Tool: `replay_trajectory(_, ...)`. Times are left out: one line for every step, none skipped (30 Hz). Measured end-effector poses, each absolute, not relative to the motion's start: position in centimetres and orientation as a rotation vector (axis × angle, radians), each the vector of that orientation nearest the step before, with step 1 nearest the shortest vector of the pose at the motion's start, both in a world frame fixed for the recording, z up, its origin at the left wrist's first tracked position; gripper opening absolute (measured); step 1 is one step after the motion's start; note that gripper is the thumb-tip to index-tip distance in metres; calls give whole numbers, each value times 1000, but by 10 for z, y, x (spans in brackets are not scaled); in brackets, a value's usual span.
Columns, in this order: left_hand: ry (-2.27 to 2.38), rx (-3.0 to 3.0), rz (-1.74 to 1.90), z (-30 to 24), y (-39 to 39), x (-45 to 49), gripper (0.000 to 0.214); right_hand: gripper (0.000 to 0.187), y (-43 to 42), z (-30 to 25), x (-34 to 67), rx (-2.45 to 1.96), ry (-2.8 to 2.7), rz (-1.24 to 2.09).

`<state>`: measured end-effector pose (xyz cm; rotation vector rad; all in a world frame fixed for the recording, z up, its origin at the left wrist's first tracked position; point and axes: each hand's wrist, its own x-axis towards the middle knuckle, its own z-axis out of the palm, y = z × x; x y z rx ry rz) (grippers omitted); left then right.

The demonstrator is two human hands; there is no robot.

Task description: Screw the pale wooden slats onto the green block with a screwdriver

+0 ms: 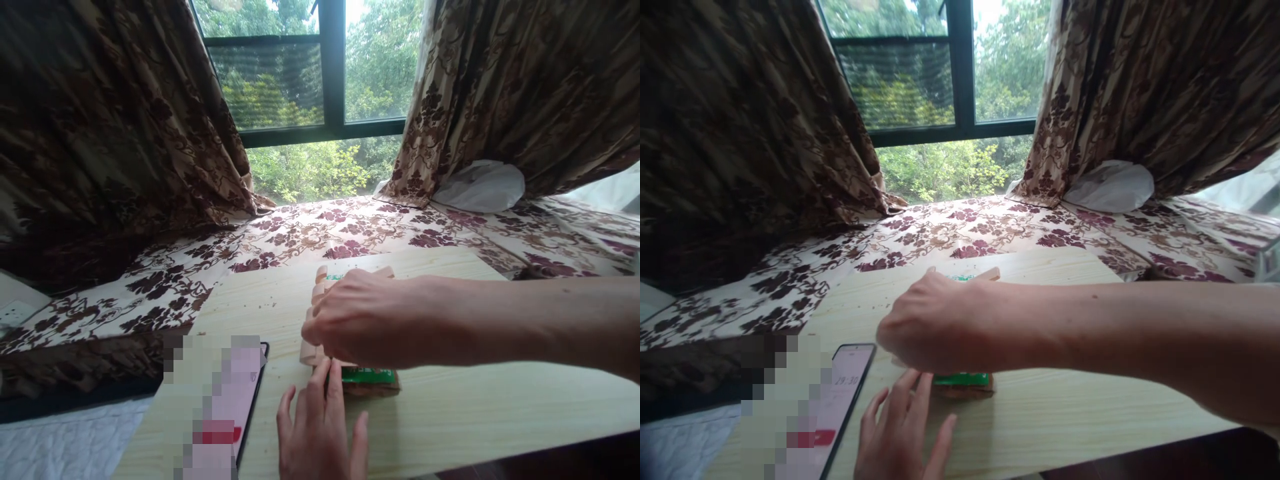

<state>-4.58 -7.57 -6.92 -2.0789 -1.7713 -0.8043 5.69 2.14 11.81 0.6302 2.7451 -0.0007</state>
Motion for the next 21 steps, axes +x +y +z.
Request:
replay_trajectory(-1773, -2074, -800, -70, -76, -46, 40, 10, 21, 118, 56, 641, 2708, -20)
replay_trajectory(-1773, -2070, -799, -70, -76, -46, 40, 9, 22, 117, 57, 596, 2750, -28)
replay_trajectory(-1771, -2069, -800, -71, -75, -46, 40, 11, 24, 114, 58, 512, 2856, -15)
replay_trajectory(-1767, -2071, -806, -71, -75, -46, 40, 14, 26, 109, 60, 479, 2900, -16)
replay_trajectory(-1761, -2075, -812, -71, -75, -47, 39, 15, 28, 105, 62, 473, 2938, -2)
replay_trajectory(-1756, -2079, -817, -71, -75, -47, 38, 15, 30, 101, 65, 473, 2975, 20)
replay_trajectory(-1751, -2081, -820, -71, -75, -47, 38, 15, 31, 97, 67, 500, 2989, 42)
replay_trajectory(-1747, -2082, -820, -71, -75, -47, 38, 15, 31, 95, 68, 533, 3000, 64)
replay_trajectory(-1744, -2081, -818, -71, -75, -47, 38, 16, 30, 95, 69, 569, 3002, 79)
replay_trajectory(-1742, -2078, -815, -70, -75, -47, 38, 17, 29, 96, 69, 601, 2994, 81)
replay_trajectory(-1741, -2074, -813, -70, -75, -47, 38, 18, 28, 99, 68, 623, 2974, 75)
replay_trajectory(-1740, -2071, -812, -70, -75, -47, 38, 18, 26, 103, 66, 634, 2950, 67)
replay_trajectory(-1739, -2068, -813, -70, -75, -47, 38, 17, 24, 107, 64, 643, 2918, 57)
replay_trajectory(-1739, -2066, -815, -70, -75, -46, 38, 15, 22, 112, 62, 648, 2869, 46)
replay_trajectory(-1742, -2064, -816, -69, -75, -46, 38, 13, 20, 117, 60, 651, 2841, 51)
replay_trajectory(-1746, -2062, -814, -70, -75, -46, 39, 11, 19, 120, 58, 653, 2791, 38)
replay_trajectory(-1750, -2062, -808, -70, -75, -46, 39, 11, 17, 124, 56, 626, 2756, 38)
replay_trajectory(-1755, -2065, -799, -70, -75, -46, 39, 11, 16, 126, 54, 575, 2755, 34)
replay_trajectory(-1759, -2067, -791, -70, -75, -46, 39, 9, 16, 127, 53, 511, 2776, 47)
replay_trajectory(-1760, -2069, -786, -70, -75, -46, 39, 8, 16, 128, 52, 472, 2793, 46)
replay_trajectory(-1758, -2070, -785, -71, -75, -46, 39, 9, 16, 129, 51, 453, 2802, 43)
